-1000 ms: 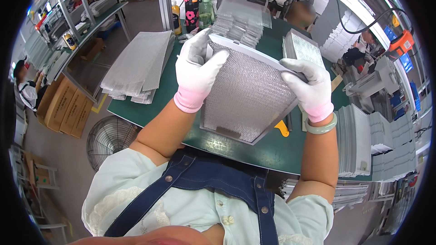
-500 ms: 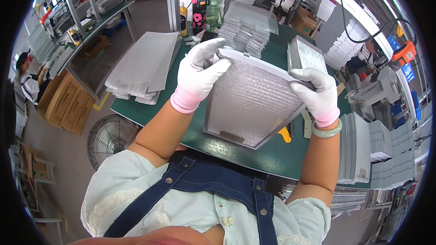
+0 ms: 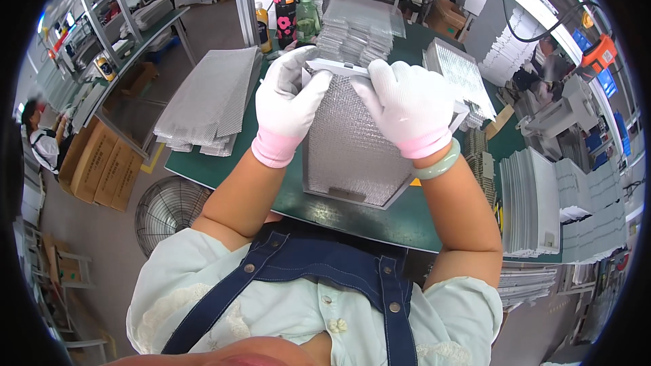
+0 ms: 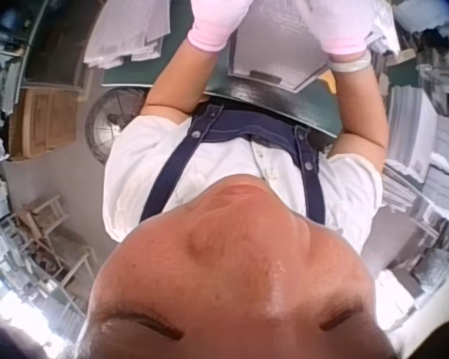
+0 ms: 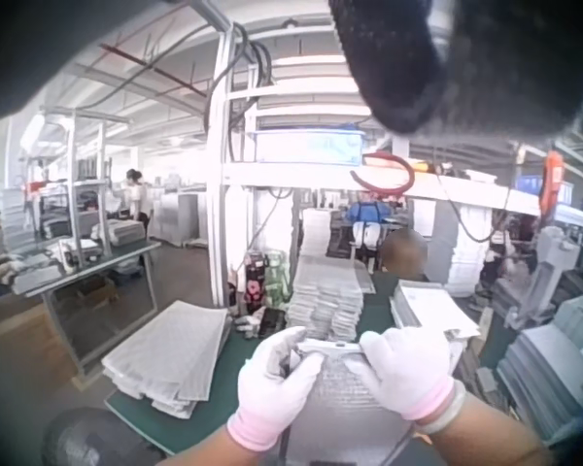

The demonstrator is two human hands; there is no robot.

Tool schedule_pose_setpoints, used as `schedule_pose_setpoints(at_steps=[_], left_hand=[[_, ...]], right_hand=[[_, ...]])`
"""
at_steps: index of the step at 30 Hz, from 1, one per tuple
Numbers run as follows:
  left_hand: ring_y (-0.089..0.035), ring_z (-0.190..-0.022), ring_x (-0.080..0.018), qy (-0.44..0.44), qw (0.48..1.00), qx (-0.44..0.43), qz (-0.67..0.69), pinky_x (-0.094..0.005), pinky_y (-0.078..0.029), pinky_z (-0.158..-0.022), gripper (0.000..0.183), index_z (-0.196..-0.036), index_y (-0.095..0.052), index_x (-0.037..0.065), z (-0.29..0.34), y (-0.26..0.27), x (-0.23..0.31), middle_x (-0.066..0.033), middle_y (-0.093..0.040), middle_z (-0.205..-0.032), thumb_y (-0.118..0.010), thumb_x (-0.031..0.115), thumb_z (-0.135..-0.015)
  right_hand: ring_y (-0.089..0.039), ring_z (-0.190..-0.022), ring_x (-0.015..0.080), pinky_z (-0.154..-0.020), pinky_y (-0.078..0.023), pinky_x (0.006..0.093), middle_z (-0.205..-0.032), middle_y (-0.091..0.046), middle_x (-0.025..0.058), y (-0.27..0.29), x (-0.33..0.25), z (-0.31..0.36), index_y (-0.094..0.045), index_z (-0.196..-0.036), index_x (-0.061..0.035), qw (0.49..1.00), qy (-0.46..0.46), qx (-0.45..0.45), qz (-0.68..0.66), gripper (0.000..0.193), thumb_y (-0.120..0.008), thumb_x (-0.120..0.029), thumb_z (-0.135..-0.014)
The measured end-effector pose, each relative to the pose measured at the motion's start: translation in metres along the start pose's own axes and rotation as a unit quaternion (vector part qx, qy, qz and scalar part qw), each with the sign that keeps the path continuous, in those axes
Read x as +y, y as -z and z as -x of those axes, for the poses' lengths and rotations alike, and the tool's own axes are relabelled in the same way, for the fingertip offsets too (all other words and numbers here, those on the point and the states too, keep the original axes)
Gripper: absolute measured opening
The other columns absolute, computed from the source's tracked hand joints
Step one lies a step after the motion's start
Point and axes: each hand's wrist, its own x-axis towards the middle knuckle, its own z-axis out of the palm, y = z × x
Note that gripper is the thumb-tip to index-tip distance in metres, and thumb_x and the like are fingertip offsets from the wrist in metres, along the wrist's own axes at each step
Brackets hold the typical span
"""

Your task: The person assembles air filters by placing a mesh sheet on a table, inserting a plastic clip, and fitting a frame around it. They then use a handheld stapler to secure the mesh to the frame and stack the finished unit. The process is repeated for multiple units.

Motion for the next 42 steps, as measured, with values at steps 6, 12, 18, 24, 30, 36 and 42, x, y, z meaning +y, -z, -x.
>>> schedule_pose_setpoints(at_steps=[6, 12, 18, 24, 30, 36, 42], left_hand=[[-0.062, -0.096, -0.0102, -0.005, 0.997, -0.012, -0.07, -0.0232, -0.051, -0.082, 0.047, -0.127, -0.052, -0.004, 0.004, 0.001, 0.001, -0.0091, -0.065, -0.111, -0.072, -0.001, -0.084], [-0.062, -0.103, -0.0146, -0.207, 0.965, -0.063, -0.149, -0.0272, -0.051, -0.087, 0.048, -0.128, -0.051, -0.003, 0.001, 0.02, -0.019, -0.0136, -0.063, -0.117, -0.071, -0.002, -0.084], [-0.062, -0.102, -0.0137, -0.11, 0.99, -0.064, -0.062, -0.0261, -0.05, -0.085, 0.043, -0.128, -0.05, 0.0, 0.001, 0.008, -0.005, -0.0123, -0.063, -0.116, -0.066, -0.001, -0.088], [-0.06, -0.088, -0.0086, -0.118, 0.991, -0.062, -0.034, -0.0231, -0.049, -0.082, 0.033, -0.121, -0.055, -0.002, -0.011, 0.007, 0.007, -0.0059, -0.065, -0.101, -0.063, 0.002, -0.09], [-0.06, -0.091, -0.0117, 0.083, 0.995, -0.046, 0.016, -0.0244, -0.049, -0.082, 0.021, -0.113, -0.058, -0.001, -0.058, 0.037, -0.082, -0.0061, -0.065, -0.102, -0.061, 0.001, -0.092], [-0.067, -0.1, -0.0272, 0.222, 0.926, -0.077, -0.294, -0.033, -0.051, -0.091, 0.038, -0.112, -0.066, -0.001, 0.015, 0.083, -0.26, -0.0186, -0.07, -0.104, -0.07, 0.019, -0.08], [-0.06, -0.114, -0.0293, 0.332, 0.859, -0.182, -0.345, -0.0342, -0.045, -0.099, 0.06, -0.134, -0.049, -0.005, 0.028, 0.058, -0.235, -0.0211, -0.063, -0.12, -0.066, 0.023, -0.083]], right_hand=[[-0.06, -0.058, 0.0244, -0.052, -0.045, 0.0364, -0.066, -0.057, 0.0071, -0.007, 0.011, -0.003, -0.064, -0.095, -0.0094, 0.993, 0.016, 0.023, -0.113, 0.025, -0.073, -0.029, -0.081], [-0.06, -0.059, 0.0242, -0.054, -0.046, 0.0362, -0.066, -0.057, 0.006, 0.004, 0.001, -0.002, -0.065, -0.096, -0.0073, 0.996, 0.02, 0.028, -0.078, 0.025, -0.073, -0.025, -0.08], [-0.06, -0.061, 0.0245, -0.055, -0.046, 0.0361, -0.068, -0.058, 0.0064, 0.004, 0.002, -0.001, -0.065, -0.101, -0.0071, 0.995, 0.02, 0.029, -0.099, 0.029, -0.073, -0.025, -0.08], [-0.06, -0.096, 0.0338, -0.086, -0.047, 0.0446, -0.103, -0.064, 0.0137, 0.017, 0.006, 0.008, -0.063, -0.118, -0.0027, 0.994, 0.031, 0.093, -0.04, 0.045, -0.072, -0.02, -0.077], [-0.065, -0.089, 0.0359, -0.078, -0.05, 0.0473, -0.09, -0.066, 0.0205, -0.047, 0.068, 0.189, -0.063, -0.108, -0.0024, 0.927, -0.367, -0.078, -0.029, 0.028, -0.057, -0.026, -0.093], [-0.06, -0.116, 0.0331, -0.096, -0.051, 0.0421, -0.126, -0.059, 0.0172, -0.07, 0.049, 0.249, -0.062, -0.12, -0.0078, 0.684, -0.472, -0.556, 0.036, 0.051, -0.074, -0.035, -0.079], [-0.064, -0.109, 0.0335, -0.094, -0.051, 0.0381, -0.116, -0.067, 0.0182, -0.073, 0.079, 0.27, -0.062, -0.117, -0.0007, 0.643, -0.488, -0.585, -0.078, 0.057, -0.082, -0.029, -0.072]])
